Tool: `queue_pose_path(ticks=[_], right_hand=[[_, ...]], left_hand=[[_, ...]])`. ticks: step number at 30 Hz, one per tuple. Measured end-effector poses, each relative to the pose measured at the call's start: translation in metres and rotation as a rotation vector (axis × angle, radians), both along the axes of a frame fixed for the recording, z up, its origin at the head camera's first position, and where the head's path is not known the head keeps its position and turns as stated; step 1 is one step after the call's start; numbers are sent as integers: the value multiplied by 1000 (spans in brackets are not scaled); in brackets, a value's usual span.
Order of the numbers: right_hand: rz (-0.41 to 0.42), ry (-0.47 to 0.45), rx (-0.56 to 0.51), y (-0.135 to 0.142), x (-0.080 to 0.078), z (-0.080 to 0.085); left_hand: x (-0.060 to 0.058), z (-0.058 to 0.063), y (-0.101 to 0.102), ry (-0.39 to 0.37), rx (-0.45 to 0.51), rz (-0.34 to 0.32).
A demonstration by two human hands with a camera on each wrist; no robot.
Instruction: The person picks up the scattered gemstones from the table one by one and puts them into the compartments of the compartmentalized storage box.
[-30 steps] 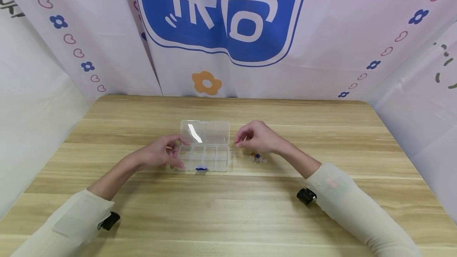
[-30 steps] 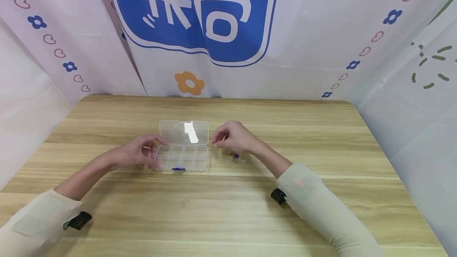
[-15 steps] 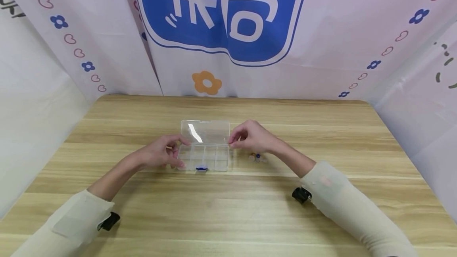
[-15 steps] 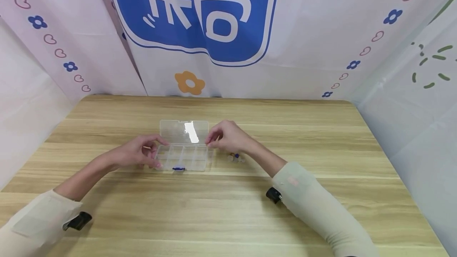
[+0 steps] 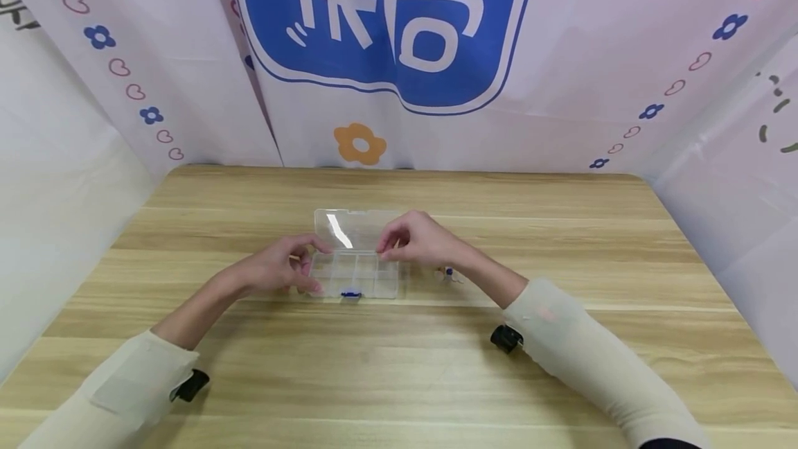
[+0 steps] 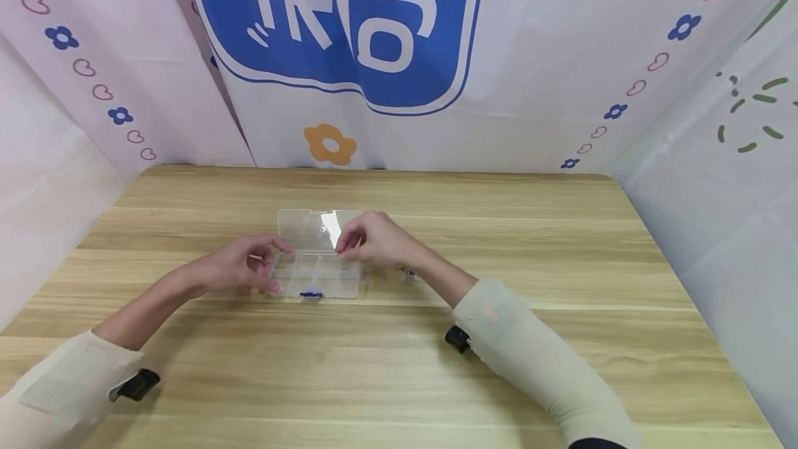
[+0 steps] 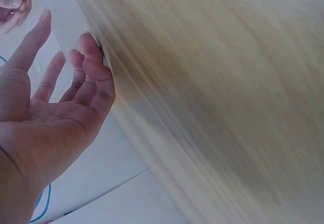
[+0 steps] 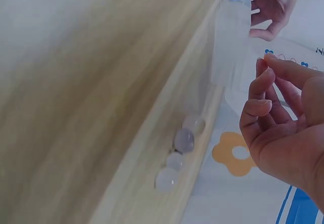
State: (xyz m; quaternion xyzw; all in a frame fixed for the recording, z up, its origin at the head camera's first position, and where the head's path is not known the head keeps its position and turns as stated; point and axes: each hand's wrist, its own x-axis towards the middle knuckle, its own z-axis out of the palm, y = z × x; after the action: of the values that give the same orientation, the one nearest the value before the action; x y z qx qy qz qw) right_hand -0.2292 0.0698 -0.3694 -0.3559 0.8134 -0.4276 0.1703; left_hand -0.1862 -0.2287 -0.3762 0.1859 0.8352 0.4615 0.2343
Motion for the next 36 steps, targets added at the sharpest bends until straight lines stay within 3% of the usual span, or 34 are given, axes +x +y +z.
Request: queue_pose_path(ticks=[36], right_hand=[[89,14,-5,-46,5,-5]], left_hand=[[-2,0,0,17,-7,-26]])
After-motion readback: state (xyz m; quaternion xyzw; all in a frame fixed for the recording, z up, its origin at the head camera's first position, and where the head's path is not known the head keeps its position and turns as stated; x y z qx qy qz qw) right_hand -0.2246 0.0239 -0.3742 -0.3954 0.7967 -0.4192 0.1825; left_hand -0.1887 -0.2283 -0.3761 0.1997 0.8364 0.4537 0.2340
